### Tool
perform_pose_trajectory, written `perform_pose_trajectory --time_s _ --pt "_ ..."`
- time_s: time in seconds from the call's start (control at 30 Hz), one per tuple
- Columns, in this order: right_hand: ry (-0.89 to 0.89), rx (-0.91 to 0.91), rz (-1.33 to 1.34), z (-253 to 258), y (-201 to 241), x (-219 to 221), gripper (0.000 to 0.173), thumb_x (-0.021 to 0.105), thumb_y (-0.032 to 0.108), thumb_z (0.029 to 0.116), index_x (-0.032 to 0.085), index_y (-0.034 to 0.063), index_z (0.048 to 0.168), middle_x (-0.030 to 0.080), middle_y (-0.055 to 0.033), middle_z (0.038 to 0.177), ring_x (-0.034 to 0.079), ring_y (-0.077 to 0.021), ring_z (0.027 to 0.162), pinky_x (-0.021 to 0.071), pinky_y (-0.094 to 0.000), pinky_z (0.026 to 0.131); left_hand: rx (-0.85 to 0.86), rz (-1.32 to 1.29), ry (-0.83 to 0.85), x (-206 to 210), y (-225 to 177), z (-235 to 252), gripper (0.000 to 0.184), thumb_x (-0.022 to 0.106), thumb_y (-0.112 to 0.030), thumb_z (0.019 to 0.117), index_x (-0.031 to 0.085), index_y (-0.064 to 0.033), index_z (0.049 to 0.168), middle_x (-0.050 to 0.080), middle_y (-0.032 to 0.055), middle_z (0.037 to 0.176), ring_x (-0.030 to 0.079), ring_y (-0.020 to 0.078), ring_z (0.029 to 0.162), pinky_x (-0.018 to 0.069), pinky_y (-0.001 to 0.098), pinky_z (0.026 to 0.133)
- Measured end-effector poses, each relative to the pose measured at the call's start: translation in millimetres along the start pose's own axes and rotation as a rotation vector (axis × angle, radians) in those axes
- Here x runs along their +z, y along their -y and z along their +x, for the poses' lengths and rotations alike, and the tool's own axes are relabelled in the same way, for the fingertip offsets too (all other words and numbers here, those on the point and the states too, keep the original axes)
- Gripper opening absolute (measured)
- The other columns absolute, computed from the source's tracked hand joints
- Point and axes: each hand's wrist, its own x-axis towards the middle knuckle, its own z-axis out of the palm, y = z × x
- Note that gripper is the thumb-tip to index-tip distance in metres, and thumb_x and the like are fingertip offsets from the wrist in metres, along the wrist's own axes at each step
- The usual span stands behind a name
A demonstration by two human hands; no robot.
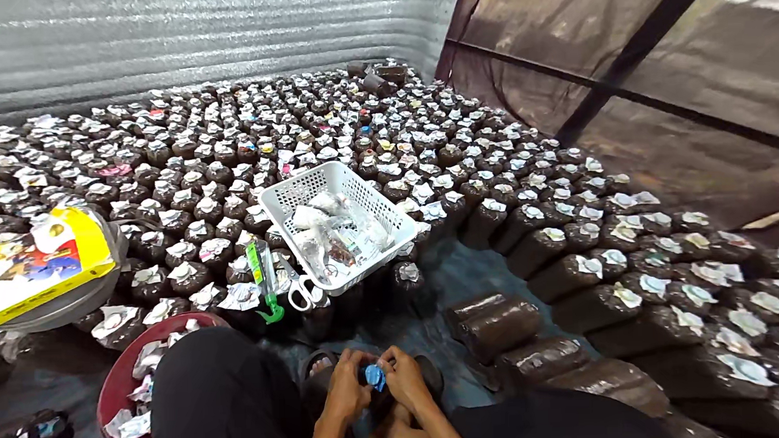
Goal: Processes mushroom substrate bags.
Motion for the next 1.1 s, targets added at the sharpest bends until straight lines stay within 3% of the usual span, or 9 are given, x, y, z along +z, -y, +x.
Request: perform_pose_trajectory --time_s 0.13,0.2,0.33,0.47,0.63,0.87,0.97,1.03,1.1 --pt "0.08 0.006 0.128 5 -11 -4 0.032 0.067 0.028 0.0994 0.066 0.0032 0.119 0.069 -0.014 0.102 0.07 -0.0229 0.084 0.0604 -0.0417 0.08 -0.13 -0.188 -0.025 -1 5 -2 0.07 0.087 -0.02 0.0732 0.06 -0.0081 0.137 0.062 0.0158 0.125 0.066 0.0246 0.106 0.0559 0.0393 0.094" --pt "0.091 -0.005 0.13 6 -11 -6 0.034 0.074 0.03 0.0952 0.069 0.0043 0.118 0.071 -0.0122 0.099 0.07 -0.0208 0.082 0.0602 -0.0398 0.079 -0.17 -0.161 -0.046 0 6 -2 0.057 0.086 -0.02 0.0754 0.066 -0.0068 0.127 0.061 0.016 0.123 0.065 0.0242 0.106 0.0558 0.0377 0.095" --pt "0.029 -0.016 0.226 1 -9 -6 0.018 0.074 0.018 0.0938 0.073 0.0029 0.103 0.073 -0.0098 0.093 0.071 -0.0168 0.077 0.0607 -0.0355 0.076 -0.216 -0.159 -0.048 -3 4 -3 0.042 0.085 -0.023 0.0773 0.072 -0.0075 0.114 0.065 0.0143 0.118 0.064 0.0242 0.108 0.0532 0.0403 0.097" --pt "-0.028 -0.129 0.178 -8 -6 -8 0.015 0.071 0.016 0.0943 0.073 0.0032 0.101 0.072 -0.0079 0.095 0.068 -0.0146 0.078 0.0585 -0.0328 0.077 -0.236 -0.287 -0.072 -2 10 3 0.019 0.073 -0.016 0.0908 0.075 -0.0059 0.107 0.07 0.0119 0.109 0.068 0.0201 0.099 0.0555 0.0398 0.091" --pt "-0.078 -0.188 0.126 -14 -5 -7 0.015 0.07 0.018 0.0949 0.073 0.004 0.1 0.071 -0.0074 0.098 0.066 -0.0137 0.08 0.0565 -0.0308 0.078 -0.246 -0.073 -0.044 -5 -8 3 0.024 0.064 -0.022 0.0977 0.073 -0.0065 0.114 0.069 0.0157 0.115 0.064 0.0284 0.113 0.049 0.0458 0.103" --pt "-0.15 -0.223 0.131 -16 -5 -12 0.013 0.07 0.017 0.0946 0.073 0.0048 0.099 0.072 -0.0045 0.089 0.067 -0.0116 0.073 0.058 -0.0295 0.072 -0.177 0.044 0.1 3 -23 6 0.029 0.054 -0.013 0.1006 0.063 0.0011 0.124 0.061 0.021 0.13 0.061 0.0338 0.121 0.049 0.0506 0.105" --pt "-0.107 -0.177 0.08 -14 -8 -17 0.022 0.073 0.021 0.0933 0.073 0.0053 0.108 0.072 -0.0081 0.1 0.068 -0.0148 0.081 0.0572 -0.0326 0.078 -0.168 0.097 0.101 5 -25 5 0.03 0.054 -0.012 0.0992 0.061 -0.0002 0.127 0.06 0.0198 0.133 0.061 0.034 0.121 0.05 0.0504 0.103" --pt "-0.023 -0.16 0.001 -12 -9 -17 0.036 0.074 0.027 0.0929 0.072 0.008 0.124 0.068 -0.0121 0.12 0.067 -0.0192 0.1 0.0556 -0.036 0.092 -0.173 0.132 0.09 3 -28 3 0.031 0.055 -0.012 0.0989 0.06 -0.0015 0.127 0.06 0.0187 0.134 0.062 0.0334 0.12 0.0512 0.0495 0.102" --pt "0.04 -0.162 -0.089 -8 -12 -13 0.037 0.072 0.028 0.0939 0.072 0.0105 0.126 0.067 -0.0141 0.125 0.065 -0.0233 0.115 0.0517 -0.0404 0.103 -0.166 0.17 0.078 3 -30 1 0.031 0.055 -0.012 0.0994 0.059 -0.0015 0.129 0.059 0.0186 0.135 0.063 0.0333 0.12 0.0519 0.0485 0.101"
